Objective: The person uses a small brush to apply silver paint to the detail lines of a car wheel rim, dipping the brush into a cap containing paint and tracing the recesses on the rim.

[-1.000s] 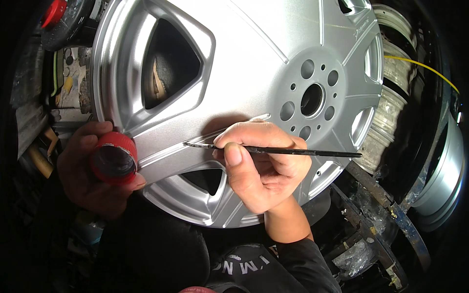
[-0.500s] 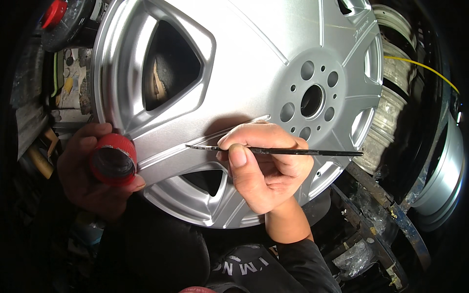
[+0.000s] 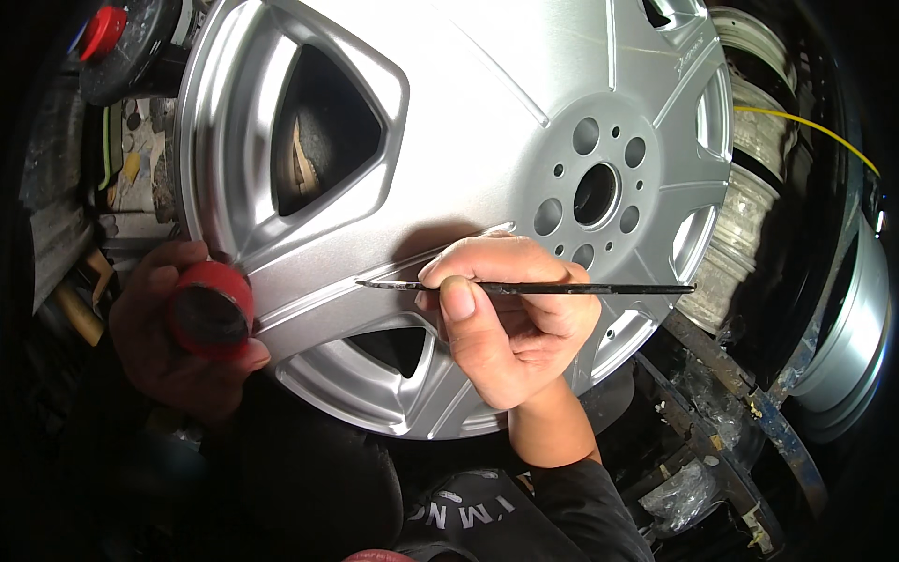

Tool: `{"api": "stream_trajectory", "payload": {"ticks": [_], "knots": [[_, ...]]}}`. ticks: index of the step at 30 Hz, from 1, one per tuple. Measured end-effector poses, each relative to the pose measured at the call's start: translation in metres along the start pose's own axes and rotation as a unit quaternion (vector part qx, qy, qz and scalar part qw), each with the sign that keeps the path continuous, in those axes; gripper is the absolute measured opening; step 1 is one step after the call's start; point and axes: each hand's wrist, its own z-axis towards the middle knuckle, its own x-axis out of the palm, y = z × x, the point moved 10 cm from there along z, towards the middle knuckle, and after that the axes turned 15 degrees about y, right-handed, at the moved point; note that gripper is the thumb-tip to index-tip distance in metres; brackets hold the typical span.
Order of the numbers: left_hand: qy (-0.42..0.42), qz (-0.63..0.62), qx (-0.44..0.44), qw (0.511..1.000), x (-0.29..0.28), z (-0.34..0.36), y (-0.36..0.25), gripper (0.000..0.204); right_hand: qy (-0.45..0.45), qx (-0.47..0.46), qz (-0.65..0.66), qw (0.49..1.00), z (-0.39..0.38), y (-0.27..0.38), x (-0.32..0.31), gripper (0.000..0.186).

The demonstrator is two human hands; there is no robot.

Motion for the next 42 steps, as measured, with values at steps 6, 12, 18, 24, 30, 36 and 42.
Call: {"api": "stream_trajectory", "payload": {"ticks": [6, 12, 18, 24, 30, 36, 42], "knots": [[-0.017, 0.042, 0.02, 0.999, -0.003, 0.0, -0.005, 0.087, 0.011, -0.005, -0.024, 1.0, 0.002, 0.003, 0.003, 0.007], [-0.025, 0.008, 0.019, 0.999, -0.003, 0.0, -0.004, 0.087, 0.005, 0.007, -0.028, 1.0, 0.001, 0.003, 0.002, 0.007], [-0.02, 0.031, 0.014, 0.999, -0.009, -0.008, -0.002, 0.078, 0.012, -0.046, 0.195, 0.98, 0.008, 0.009, -0.029, 0.018], [-0.117, 0.062, 0.003, 0.991, -0.02, -0.018, -0.021, 0.07, -0.079, -0.098, 0.203, 0.971, -0.066, 0.055, -0.114, 0.017], [-0.272, -0.195, -0.073, 0.939, -0.013, -0.038, -0.013, 0.062, -0.306, -0.029, 0.069, 0.949, -0.217, 0.053, -0.222, 0.017], [-0.192, -0.171, -0.072, 0.964, 0.0, 0.001, -0.027, 0.051, -0.333, -0.005, -0.127, 0.934, -0.288, 0.049, -0.238, 0.021], [-0.141, -0.243, -0.078, 0.957, -0.012, 0.057, 0.0, 0.047, -0.343, -0.025, 0.118, 0.931, -0.275, 0.001, -0.187, 0.017]]}}
